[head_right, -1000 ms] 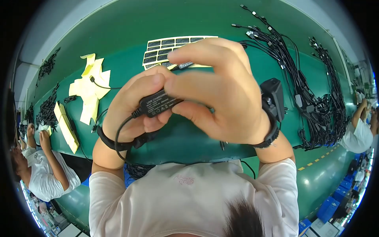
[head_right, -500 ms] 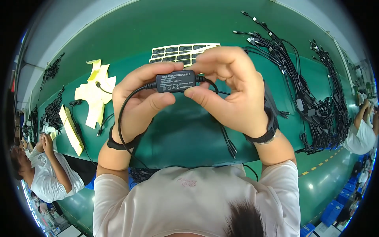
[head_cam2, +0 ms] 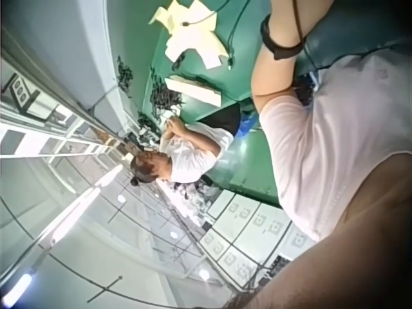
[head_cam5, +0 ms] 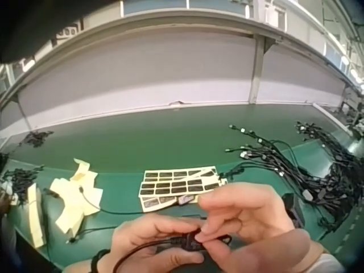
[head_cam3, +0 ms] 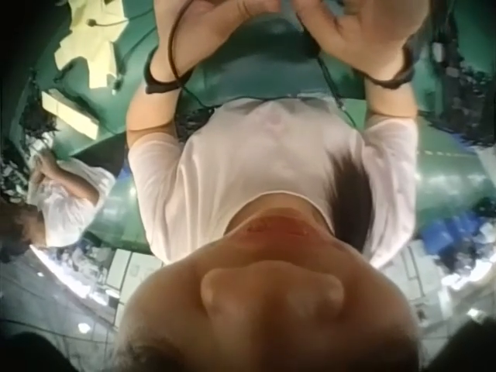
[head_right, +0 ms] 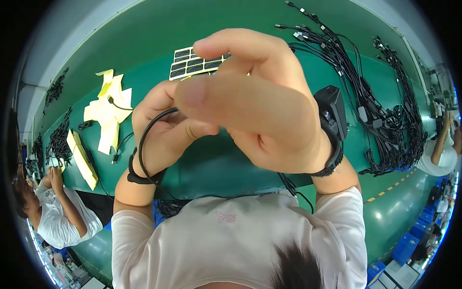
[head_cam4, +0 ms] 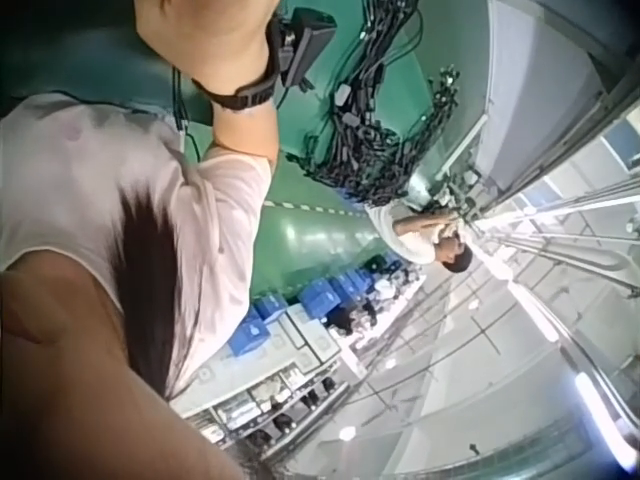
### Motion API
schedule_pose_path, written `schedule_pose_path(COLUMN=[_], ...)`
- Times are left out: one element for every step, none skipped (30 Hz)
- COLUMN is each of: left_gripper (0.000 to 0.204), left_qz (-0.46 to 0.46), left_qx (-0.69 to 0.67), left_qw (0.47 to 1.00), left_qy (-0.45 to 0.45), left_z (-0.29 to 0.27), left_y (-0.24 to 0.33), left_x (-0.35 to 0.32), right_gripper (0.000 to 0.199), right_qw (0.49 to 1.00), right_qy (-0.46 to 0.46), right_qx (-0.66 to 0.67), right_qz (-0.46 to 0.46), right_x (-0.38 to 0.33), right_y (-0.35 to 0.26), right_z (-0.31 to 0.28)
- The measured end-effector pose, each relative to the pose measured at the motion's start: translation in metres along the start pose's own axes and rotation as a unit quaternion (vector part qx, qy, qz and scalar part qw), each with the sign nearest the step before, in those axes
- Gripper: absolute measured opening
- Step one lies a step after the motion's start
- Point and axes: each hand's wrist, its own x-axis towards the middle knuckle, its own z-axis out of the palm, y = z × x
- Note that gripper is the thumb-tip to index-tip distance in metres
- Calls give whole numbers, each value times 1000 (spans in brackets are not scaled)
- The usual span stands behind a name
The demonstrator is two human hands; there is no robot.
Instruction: The person peels a label from a sheet, wraps it around the plastic housing of a USB charging cable, and presses it into place. After repeating this process with several cables, the person gathers them and places them into a blue bin.
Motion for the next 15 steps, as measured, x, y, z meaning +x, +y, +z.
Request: schedule_pose_path(left_gripper=[35, 36, 36, 36, 36, 36, 36, 36, 35, 35, 35, 35, 35, 34, 34], left_qz=[15, 29, 28, 37, 46, 50, 54, 55, 56, 57, 57, 67, 76, 86, 85], left_qx=[17, 34, 34, 39, 44, 47, 49, 59, 68, 77, 77, 95, 112, 130, 129], left_qw=[1000, 999, 999, 998, 998, 997, 997, 997, 996, 995, 995, 993, 991, 988, 988], left_qy=[-10, -20, -20, -19, -17, -17, -17, -14, -11, -9, -8, -8, -7, -6, -6], left_z=[0, 0, 0, 1, 1, 2, 2, 2, 2, 2, 2, 3, 3, 3, 3], left_y=[-1, -2, -2, -2, -1, -1, -1, -1, -1, -1, -1, -1, -1, 0, 0], left_x=[0, 0, 0, 0, 0, -1, -1, -1, -1, -1, -1, 0, 0, 0, 0], right_gripper=[73, 73, 71, 69, 68, 68, 65, 64, 63, 62, 62, 61, 60, 59, 58], right_qw=[1000, 1000, 1000, 1000, 1000, 999, 1000, 1000, 1000, 1000, 999, 999, 998, 997, 996], right_qy=[-5, -9, -1, 7, 11, 15, 12, 11, 11, 11, 10, 10, 10, 11, 11], right_qx=[10, 20, 8, -3, -9, -15, -20, -20, -11, -1, 8, 20, 30, 40, 51], right_qz=[-3, -5, -12, -20, -24, -28, -5, 3, 13, 24, 34, 46, 55, 65, 77], right_x=[0, 0, -2, -3, -4, -4, -5, -5, -5, -5, -5, -5, -6, -6, -7], right_y=[0, 0, 1, 2, 1, 0, -3, -3, -4, -3, -4, -5, -5, -5, -5], right_z=[0, 0, 1, 1, 1, 1, 1, 1, 2, 2, 3, 3, 3, 2, 2])
